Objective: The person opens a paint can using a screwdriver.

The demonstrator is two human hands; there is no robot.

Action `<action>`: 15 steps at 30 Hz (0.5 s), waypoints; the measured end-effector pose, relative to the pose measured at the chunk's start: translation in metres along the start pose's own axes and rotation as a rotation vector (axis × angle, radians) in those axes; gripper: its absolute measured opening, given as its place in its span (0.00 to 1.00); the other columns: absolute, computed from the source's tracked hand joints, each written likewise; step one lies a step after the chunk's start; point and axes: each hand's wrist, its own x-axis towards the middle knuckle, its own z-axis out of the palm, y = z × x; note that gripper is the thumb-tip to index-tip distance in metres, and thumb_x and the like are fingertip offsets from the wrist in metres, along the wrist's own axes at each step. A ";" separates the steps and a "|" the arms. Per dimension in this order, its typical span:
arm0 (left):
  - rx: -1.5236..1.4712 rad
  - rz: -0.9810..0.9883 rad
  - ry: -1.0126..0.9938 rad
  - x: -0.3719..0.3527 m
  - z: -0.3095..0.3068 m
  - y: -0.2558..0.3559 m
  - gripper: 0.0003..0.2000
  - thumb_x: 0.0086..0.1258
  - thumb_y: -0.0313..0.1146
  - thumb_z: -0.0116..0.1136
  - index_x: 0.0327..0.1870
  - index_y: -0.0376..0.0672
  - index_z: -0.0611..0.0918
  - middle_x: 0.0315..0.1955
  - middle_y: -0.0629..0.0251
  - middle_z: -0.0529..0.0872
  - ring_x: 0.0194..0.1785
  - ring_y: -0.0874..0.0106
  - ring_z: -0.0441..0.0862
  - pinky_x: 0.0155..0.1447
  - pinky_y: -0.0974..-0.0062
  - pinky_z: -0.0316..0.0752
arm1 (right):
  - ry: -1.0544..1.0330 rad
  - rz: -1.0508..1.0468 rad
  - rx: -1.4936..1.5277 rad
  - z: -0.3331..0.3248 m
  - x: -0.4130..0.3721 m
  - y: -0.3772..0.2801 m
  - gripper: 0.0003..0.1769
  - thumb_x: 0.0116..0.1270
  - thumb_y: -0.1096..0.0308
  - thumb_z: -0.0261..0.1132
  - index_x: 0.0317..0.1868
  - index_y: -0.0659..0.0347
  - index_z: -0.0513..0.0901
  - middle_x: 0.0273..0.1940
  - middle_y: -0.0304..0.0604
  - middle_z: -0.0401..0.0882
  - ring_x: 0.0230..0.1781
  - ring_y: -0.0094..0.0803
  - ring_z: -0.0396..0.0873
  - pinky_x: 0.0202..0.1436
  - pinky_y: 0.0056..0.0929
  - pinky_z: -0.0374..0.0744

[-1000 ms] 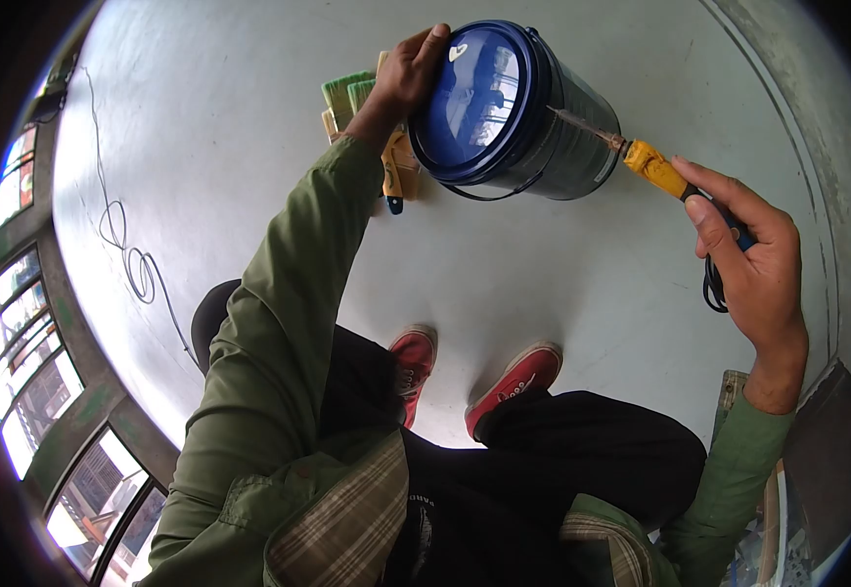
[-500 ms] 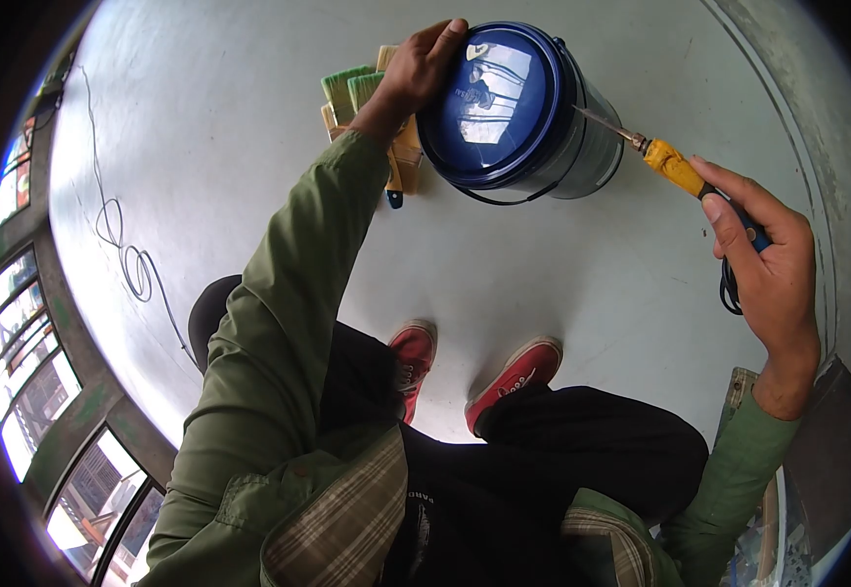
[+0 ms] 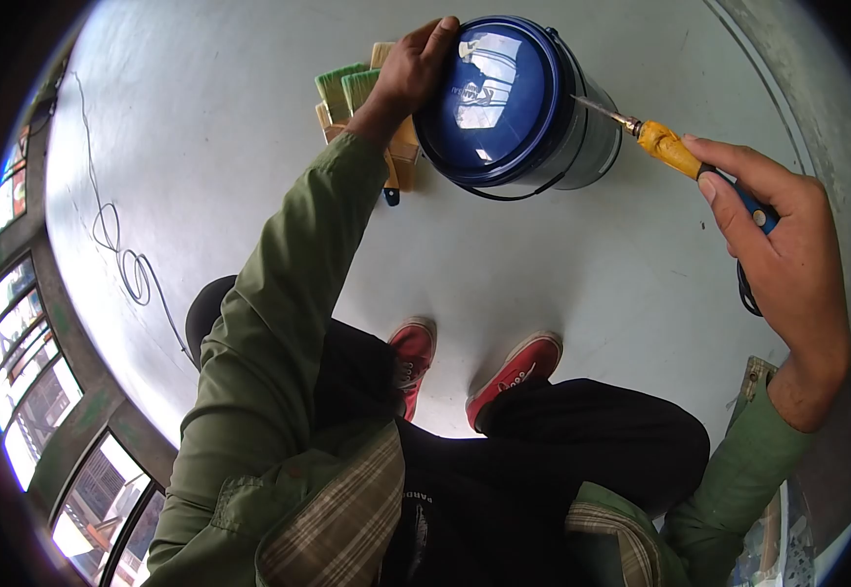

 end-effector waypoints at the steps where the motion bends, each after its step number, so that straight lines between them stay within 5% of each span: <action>1: 0.001 -0.001 -0.001 0.000 0.000 0.005 0.28 0.79 0.56 0.43 0.48 0.35 0.81 0.35 0.52 0.87 0.41 0.67 0.84 0.50 0.68 0.76 | -0.001 -0.016 -0.023 -0.005 0.001 -0.001 0.16 0.73 0.70 0.61 0.59 0.61 0.83 0.24 0.31 0.73 0.20 0.15 0.59 0.23 0.19 0.60; 7: 0.055 -0.003 -0.054 0.003 0.010 0.030 0.25 0.77 0.56 0.48 0.51 0.40 0.83 0.40 0.56 0.88 0.47 0.65 0.85 0.53 0.70 0.77 | 0.056 0.062 0.014 -0.022 0.009 0.009 0.11 0.71 0.72 0.64 0.50 0.65 0.86 0.25 0.31 0.74 0.20 0.15 0.63 0.25 0.17 0.65; 9: -0.042 0.001 -0.103 0.009 0.020 0.064 0.27 0.81 0.53 0.40 0.40 0.34 0.79 0.28 0.58 0.82 0.37 0.71 0.77 0.43 0.66 0.73 | -0.034 0.148 0.000 -0.040 0.007 0.028 0.13 0.71 0.69 0.64 0.52 0.64 0.86 0.25 0.30 0.73 0.21 0.14 0.65 0.25 0.16 0.65; 10: 0.077 -0.001 -0.182 0.018 0.025 0.069 0.26 0.80 0.53 0.42 0.40 0.33 0.80 0.32 0.46 0.85 0.40 0.60 0.82 0.47 0.61 0.74 | -0.036 0.164 -0.006 -0.044 0.003 0.041 0.13 0.71 0.69 0.64 0.52 0.64 0.86 0.25 0.30 0.73 0.21 0.14 0.65 0.25 0.16 0.65; 15: 0.219 0.109 -0.286 0.015 0.076 0.096 0.24 0.78 0.51 0.45 0.42 0.35 0.81 0.36 0.39 0.84 0.44 0.43 0.82 0.49 0.55 0.74 | -0.081 0.369 0.172 -0.020 -0.048 0.112 0.16 0.72 0.66 0.63 0.57 0.64 0.84 0.24 0.28 0.72 0.20 0.13 0.63 0.24 0.16 0.62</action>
